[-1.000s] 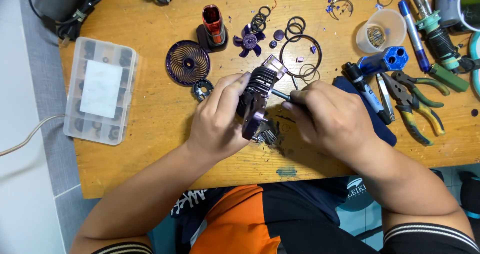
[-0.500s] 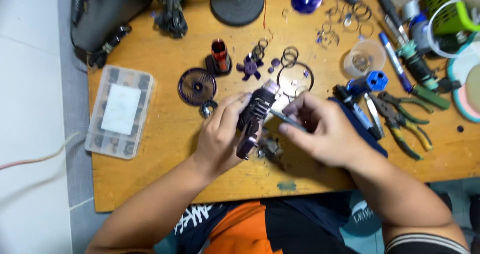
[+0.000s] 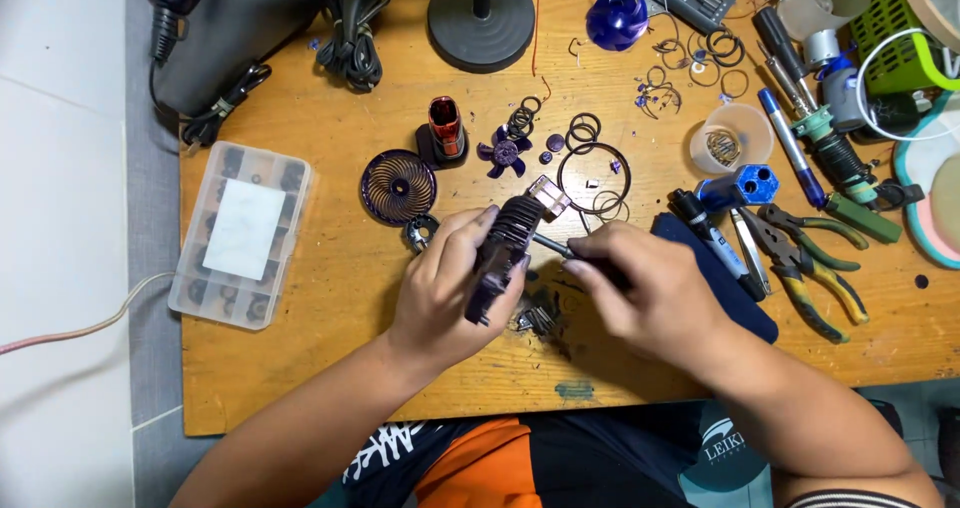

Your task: Repairing a small portable fan by disassembling and reassembling its components using tools

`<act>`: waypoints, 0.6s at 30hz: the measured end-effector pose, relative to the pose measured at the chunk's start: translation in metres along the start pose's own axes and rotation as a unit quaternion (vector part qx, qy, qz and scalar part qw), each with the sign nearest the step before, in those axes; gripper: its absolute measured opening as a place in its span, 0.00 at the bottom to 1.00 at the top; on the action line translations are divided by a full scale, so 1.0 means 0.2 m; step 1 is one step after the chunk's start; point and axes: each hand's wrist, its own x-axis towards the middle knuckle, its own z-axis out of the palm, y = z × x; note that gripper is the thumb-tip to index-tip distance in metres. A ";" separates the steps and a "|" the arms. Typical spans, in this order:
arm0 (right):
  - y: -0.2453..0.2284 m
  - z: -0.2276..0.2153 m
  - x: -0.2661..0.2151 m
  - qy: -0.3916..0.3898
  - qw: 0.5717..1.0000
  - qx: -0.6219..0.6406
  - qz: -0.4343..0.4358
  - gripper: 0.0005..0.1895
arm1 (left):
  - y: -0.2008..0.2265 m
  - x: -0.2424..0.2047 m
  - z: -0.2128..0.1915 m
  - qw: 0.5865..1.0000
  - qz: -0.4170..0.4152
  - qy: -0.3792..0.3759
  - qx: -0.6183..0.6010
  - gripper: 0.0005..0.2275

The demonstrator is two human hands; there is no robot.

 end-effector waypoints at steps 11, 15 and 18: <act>-0.04 -0.06 0.00 -0.074 0.972 0.077 0.207 0.10 | -0.04 -0.04 -0.01 0.998 0.038 -0.033 0.026 0.21; -0.02 -0.07 0.02 -0.069 0.974 0.094 0.195 0.08 | -0.01 -0.03 -0.01 0.997 0.036 -0.038 0.049 0.19; 0.02 -0.07 0.02 -0.095 0.926 0.219 0.292 0.06 | 0.00 -0.04 -0.01 0.997 0.045 -0.035 0.056 0.20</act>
